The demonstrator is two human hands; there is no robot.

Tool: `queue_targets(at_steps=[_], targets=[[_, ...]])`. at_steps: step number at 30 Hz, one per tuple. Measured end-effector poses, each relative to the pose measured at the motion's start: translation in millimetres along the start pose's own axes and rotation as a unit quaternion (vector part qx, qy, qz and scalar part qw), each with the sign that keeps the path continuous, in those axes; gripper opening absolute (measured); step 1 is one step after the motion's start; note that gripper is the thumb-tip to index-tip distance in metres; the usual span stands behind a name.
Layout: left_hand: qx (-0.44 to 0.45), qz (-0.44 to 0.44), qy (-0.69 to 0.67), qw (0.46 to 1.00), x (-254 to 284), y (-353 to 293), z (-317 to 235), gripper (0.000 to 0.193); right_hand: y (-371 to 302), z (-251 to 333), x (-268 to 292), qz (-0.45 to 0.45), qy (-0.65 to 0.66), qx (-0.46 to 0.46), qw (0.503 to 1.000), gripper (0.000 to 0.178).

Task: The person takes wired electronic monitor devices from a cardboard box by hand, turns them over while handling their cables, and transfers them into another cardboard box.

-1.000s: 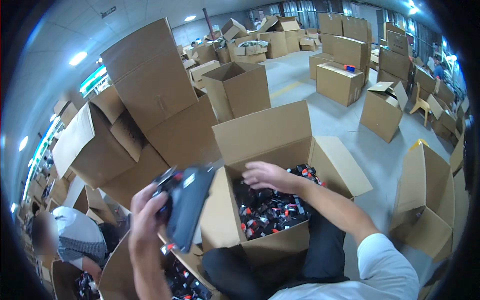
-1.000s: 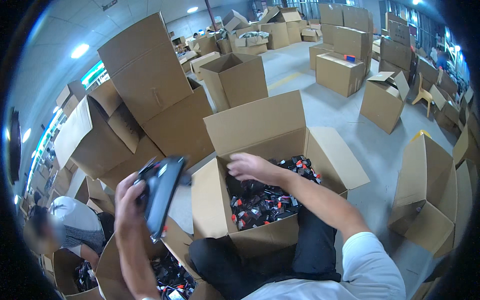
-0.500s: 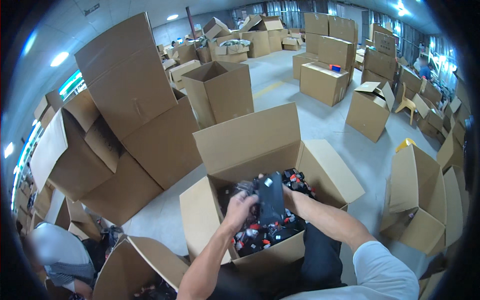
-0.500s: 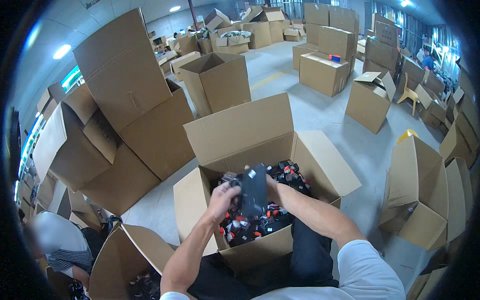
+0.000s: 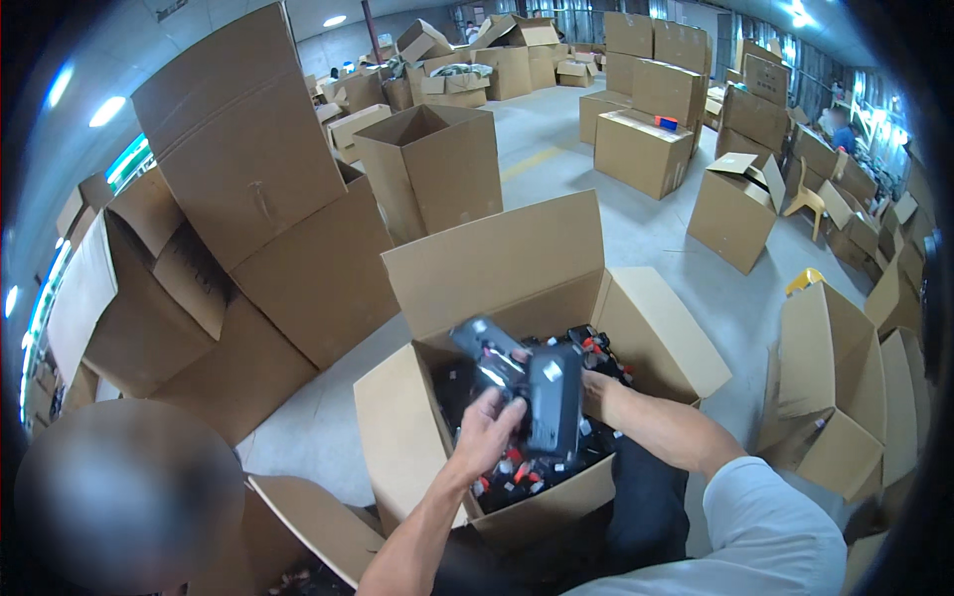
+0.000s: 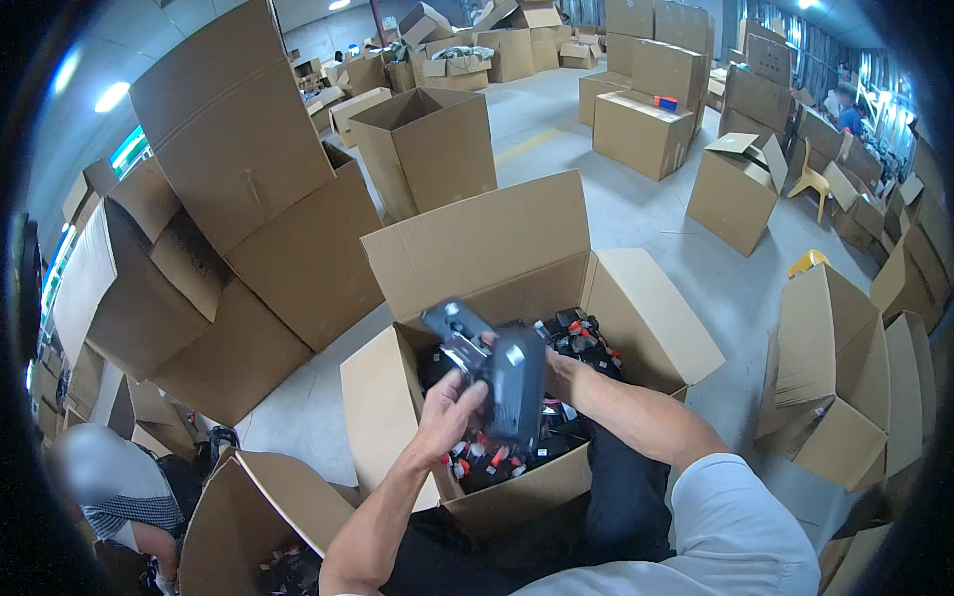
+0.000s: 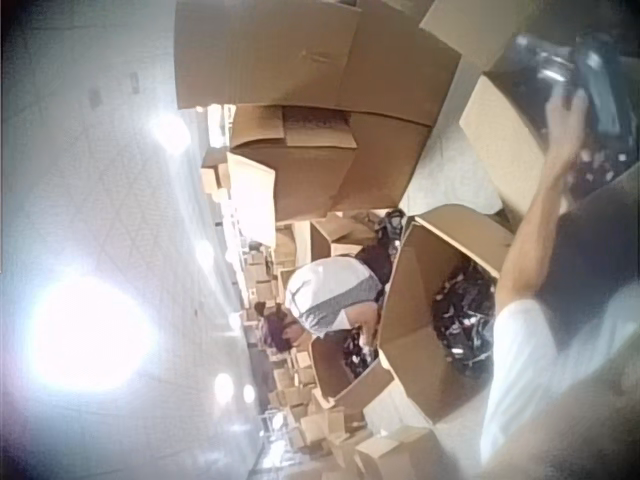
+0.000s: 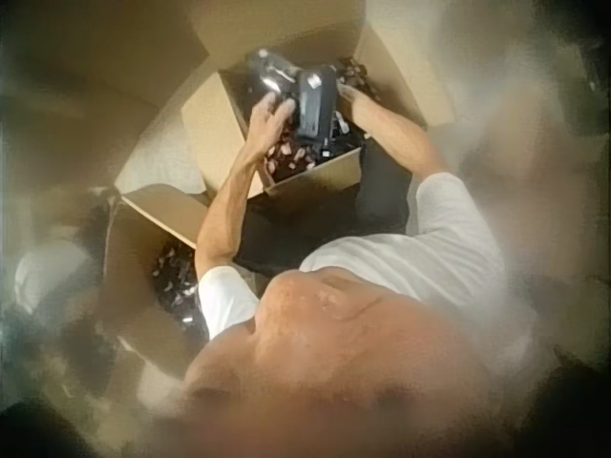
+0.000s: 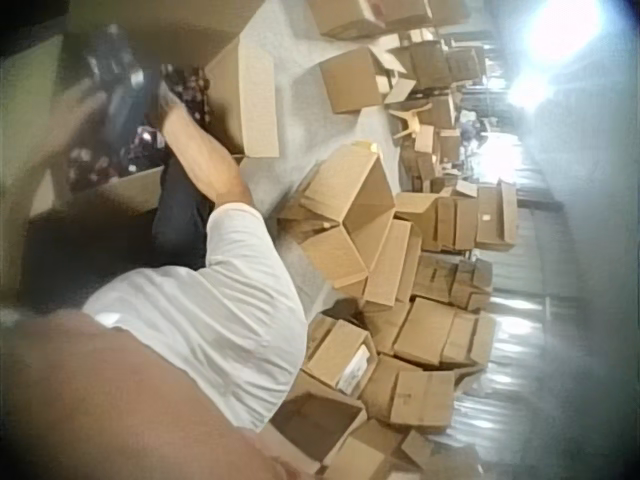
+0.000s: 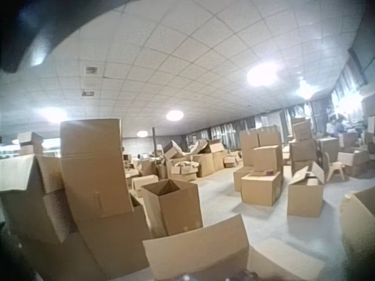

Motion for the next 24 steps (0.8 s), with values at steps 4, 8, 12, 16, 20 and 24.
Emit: queue_targets(at_steps=[4,8,12,16,20,24], targets=[[-0.035,-0.170,0.114,0.978,33,3,11,0.035,3,-22,-44,-0.018,0.038,0.058,0.997,0.044],[-0.018,-0.258,0.268,0.928,26,-16,-10,0.050,9,-42,-38,-0.063,0.056,0.054,0.995,0.043],[-0.208,-0.407,0.471,0.755,1,-52,-79,0.051,-3,-52,-11,-0.102,0.071,0.043,0.991,0.042],[-0.262,-0.106,0.518,0.807,-33,-34,-60,0.066,5,-61,-7,-0.139,0.086,0.033,0.986,0.040],[-0.251,-0.111,0.558,0.783,-63,-46,-58,0.087,-4,-56,3,-0.126,0.107,0.063,0.984,0.037],[-0.219,-0.087,0.618,0.750,-52,-51,-33,0.101,-18,-51,-39,-0.228,0.060,0.022,0.972,0.038]])
Point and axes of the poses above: each hand's wrist, its own y-axis towards the middle knuckle, its own x-axis out of the back of the hand, z = x × y, the point moved 9 cm from there along y, towards the middle knuckle
